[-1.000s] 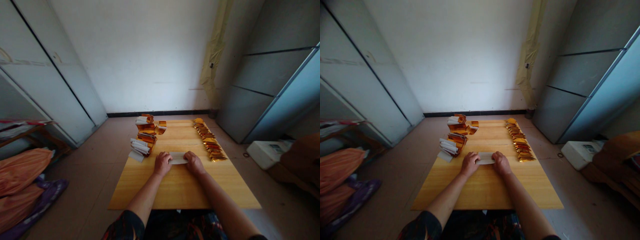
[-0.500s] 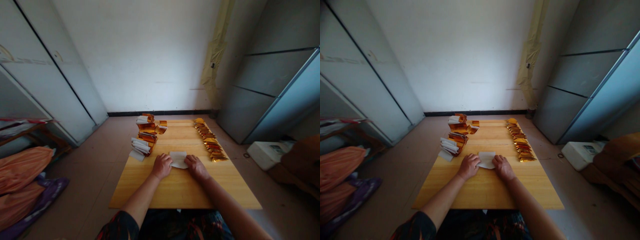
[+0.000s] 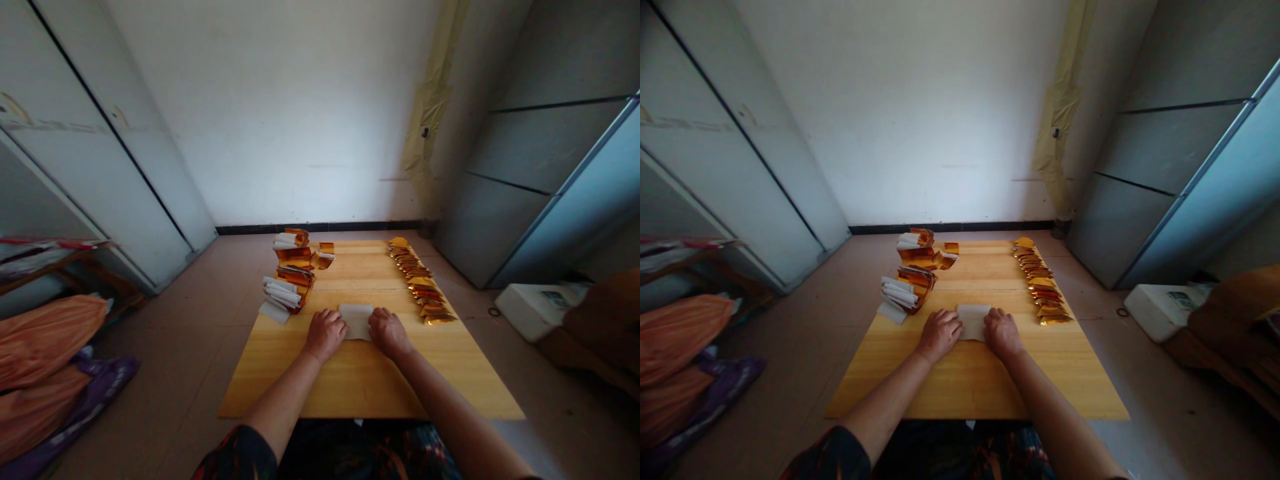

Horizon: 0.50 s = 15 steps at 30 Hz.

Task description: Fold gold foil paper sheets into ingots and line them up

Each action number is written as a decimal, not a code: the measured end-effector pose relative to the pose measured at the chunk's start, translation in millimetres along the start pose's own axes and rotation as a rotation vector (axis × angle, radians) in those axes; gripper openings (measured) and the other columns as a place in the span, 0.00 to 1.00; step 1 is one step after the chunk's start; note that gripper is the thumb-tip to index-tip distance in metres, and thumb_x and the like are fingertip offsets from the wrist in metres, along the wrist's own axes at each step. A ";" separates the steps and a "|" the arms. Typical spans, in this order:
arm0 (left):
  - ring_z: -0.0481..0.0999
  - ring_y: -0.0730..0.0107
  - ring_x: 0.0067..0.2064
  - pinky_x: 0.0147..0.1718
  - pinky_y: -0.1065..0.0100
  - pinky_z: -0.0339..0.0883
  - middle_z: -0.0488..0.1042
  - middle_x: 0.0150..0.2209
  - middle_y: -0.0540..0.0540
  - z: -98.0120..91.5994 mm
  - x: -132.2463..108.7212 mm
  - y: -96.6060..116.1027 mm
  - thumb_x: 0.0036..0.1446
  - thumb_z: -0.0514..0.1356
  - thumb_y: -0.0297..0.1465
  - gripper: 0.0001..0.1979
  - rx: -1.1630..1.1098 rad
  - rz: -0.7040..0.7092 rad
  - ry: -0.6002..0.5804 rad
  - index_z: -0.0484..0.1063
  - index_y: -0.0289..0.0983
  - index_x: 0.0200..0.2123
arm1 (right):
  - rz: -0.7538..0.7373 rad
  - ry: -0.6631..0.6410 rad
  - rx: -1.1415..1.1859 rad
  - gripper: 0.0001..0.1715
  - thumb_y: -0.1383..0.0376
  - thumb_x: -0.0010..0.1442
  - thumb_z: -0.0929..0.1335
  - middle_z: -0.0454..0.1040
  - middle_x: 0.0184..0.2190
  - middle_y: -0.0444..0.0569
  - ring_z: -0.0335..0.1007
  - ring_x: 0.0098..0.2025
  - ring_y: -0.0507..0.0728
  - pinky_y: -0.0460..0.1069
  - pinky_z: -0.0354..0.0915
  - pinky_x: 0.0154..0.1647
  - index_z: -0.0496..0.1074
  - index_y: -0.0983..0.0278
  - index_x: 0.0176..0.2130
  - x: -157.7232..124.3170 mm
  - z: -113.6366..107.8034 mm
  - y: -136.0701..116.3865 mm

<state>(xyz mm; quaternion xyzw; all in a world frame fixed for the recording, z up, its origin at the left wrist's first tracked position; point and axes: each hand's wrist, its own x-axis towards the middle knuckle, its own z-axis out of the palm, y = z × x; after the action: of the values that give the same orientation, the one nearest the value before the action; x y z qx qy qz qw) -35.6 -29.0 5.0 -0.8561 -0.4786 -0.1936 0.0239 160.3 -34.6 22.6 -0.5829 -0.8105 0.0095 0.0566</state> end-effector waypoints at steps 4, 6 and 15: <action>0.68 0.64 0.41 0.39 0.62 0.58 0.72 0.34 0.44 5.4 7.9 8.5 0.56 0.58 0.30 0.07 0.034 -0.072 0.003 0.74 0.37 0.27 | 0.106 0.045 -0.038 0.14 0.60 0.63 0.62 0.72 0.36 0.53 0.65 0.42 0.58 0.49 0.54 0.38 0.73 0.64 0.34 4.0 1.1 -13.4; 0.68 0.63 0.41 0.40 0.62 0.59 0.72 0.34 0.45 6.5 10.1 11.5 0.55 0.59 0.29 0.06 0.029 -0.099 -0.008 0.73 0.37 0.28 | 0.166 0.068 -0.031 0.12 0.59 0.61 0.63 0.72 0.37 0.52 0.65 0.42 0.57 0.49 0.54 0.37 0.72 0.64 0.36 5.7 4.0 -16.3; 0.69 0.65 0.40 0.41 0.65 0.64 0.71 0.33 0.45 17.4 11.4 12.0 0.51 0.54 0.18 0.13 -0.210 -0.066 -0.009 0.75 0.38 0.32 | 0.300 0.052 0.123 0.06 0.63 0.58 0.65 0.71 0.34 0.47 0.67 0.37 0.53 0.46 0.52 0.32 0.70 0.62 0.33 7.2 7.7 6.8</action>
<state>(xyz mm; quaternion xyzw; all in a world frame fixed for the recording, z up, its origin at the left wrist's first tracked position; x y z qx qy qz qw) -14.9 -22.3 -5.3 -0.8386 -0.4837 -0.2392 -0.0745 163.7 -25.3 14.9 -0.6929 -0.7105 0.0526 0.1110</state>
